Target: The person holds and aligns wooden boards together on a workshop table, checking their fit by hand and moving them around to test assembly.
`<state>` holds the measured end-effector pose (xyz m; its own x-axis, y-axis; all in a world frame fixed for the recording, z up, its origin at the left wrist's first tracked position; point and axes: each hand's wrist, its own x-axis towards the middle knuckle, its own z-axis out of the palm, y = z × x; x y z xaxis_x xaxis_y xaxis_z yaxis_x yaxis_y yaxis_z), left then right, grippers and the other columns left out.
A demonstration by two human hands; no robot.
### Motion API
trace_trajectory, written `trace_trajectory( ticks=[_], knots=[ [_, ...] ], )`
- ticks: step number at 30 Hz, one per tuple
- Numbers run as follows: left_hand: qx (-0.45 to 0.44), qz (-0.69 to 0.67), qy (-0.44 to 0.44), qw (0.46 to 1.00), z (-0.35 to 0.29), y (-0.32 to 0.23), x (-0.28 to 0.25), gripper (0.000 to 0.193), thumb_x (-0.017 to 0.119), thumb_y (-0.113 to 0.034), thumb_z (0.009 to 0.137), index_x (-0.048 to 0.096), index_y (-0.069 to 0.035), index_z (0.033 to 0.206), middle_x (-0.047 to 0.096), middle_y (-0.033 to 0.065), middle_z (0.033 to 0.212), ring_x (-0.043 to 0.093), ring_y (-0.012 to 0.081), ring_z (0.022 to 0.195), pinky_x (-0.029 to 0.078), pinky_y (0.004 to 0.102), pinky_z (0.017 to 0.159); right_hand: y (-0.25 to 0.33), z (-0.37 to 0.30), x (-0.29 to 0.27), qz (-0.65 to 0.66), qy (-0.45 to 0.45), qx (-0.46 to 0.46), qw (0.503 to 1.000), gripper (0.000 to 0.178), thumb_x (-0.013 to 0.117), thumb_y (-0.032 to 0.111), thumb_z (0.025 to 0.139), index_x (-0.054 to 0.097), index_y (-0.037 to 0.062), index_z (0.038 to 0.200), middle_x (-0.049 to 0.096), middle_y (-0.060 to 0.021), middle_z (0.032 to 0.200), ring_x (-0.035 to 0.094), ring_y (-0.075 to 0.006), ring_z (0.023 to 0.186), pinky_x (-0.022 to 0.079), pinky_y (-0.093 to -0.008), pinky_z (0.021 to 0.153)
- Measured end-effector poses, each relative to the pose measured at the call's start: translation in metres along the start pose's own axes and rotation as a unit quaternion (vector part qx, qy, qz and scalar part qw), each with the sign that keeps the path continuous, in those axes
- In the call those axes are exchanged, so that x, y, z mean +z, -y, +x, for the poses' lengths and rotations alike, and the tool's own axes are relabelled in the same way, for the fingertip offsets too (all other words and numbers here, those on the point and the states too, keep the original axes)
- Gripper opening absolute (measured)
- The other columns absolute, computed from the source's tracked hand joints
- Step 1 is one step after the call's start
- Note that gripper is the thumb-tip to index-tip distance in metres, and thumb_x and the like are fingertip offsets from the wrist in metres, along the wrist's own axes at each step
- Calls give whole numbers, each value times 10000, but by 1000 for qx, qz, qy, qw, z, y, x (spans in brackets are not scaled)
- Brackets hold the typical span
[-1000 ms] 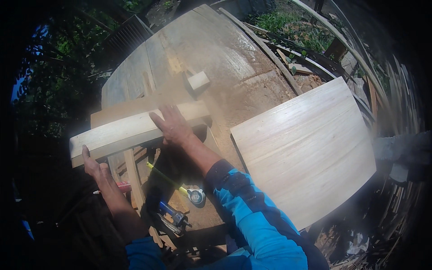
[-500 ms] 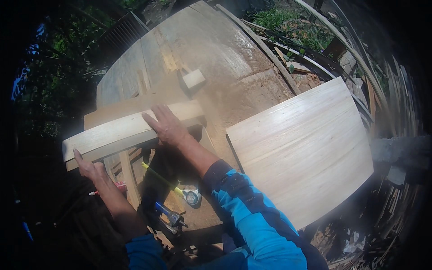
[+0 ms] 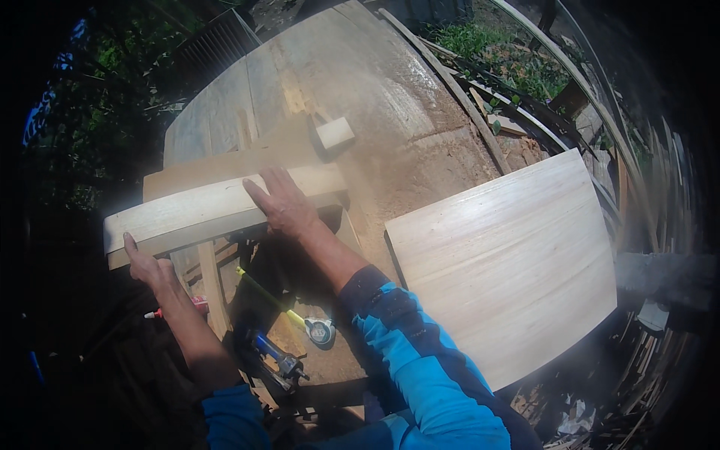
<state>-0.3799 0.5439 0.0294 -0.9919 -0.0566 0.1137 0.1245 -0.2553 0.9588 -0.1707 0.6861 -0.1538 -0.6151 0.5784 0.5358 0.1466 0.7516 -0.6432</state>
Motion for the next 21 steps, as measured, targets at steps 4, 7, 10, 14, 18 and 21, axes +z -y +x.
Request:
trace_trajectory(
  ticks=[4,7,10,14,18,21],
  knots=[
    [9,4,-2,1000,3,3,6,535,770,-224,923,572,192,1193,703,236,1175,736,331,971,657,476,821,-4,5,3,-5,-7,-1,1000,1106,899,64,573,405,178,1555,463,-234,1479,455,-466,1395,326,-529,1246],
    [4,4,-8,1000,6,6,10,533,769,-224,924,569,197,1182,705,235,1171,740,328,956,658,471,811,-7,8,5,6,5,7,1000,1111,903,64,575,398,185,1558,468,-233,1478,455,-458,1398,322,-528,1249],
    [8,-3,-3,1000,9,8,15,492,767,-212,930,597,188,1161,710,235,1167,743,321,950,658,461,806,-12,13,7,7,-4,1,1000,1114,903,61,567,403,188,1554,474,-229,1480,454,-456,1400,328,-528,1247],
    [11,-11,7,1000,13,11,19,455,763,-198,935,623,182,1142,712,238,1165,742,318,955,657,459,810,-16,20,9,-6,-10,-9,1000,1115,905,65,551,413,183,1545,481,-223,1480,458,-446,1399,336,-519,1244],
    [16,-9,12,1000,18,15,22,452,759,-190,939,617,188,1142,709,244,1169,741,320,963,657,458,812,-18,23,10,-7,0,1,1000,1111,909,68,535,428,178,1531,492,-217,1471,472,-437,1389,349,-508,1239],
    [10,-13,10,1000,20,16,24,521,762,-187,935,534,208,1187,689,270,1188,737,338,958,659,476,822,-19,26,10,-7,3,4,1000,1119,913,67,518,434,175,1524,498,-213,1464,480,-433,1381,358,-504,1235]
  ],
)
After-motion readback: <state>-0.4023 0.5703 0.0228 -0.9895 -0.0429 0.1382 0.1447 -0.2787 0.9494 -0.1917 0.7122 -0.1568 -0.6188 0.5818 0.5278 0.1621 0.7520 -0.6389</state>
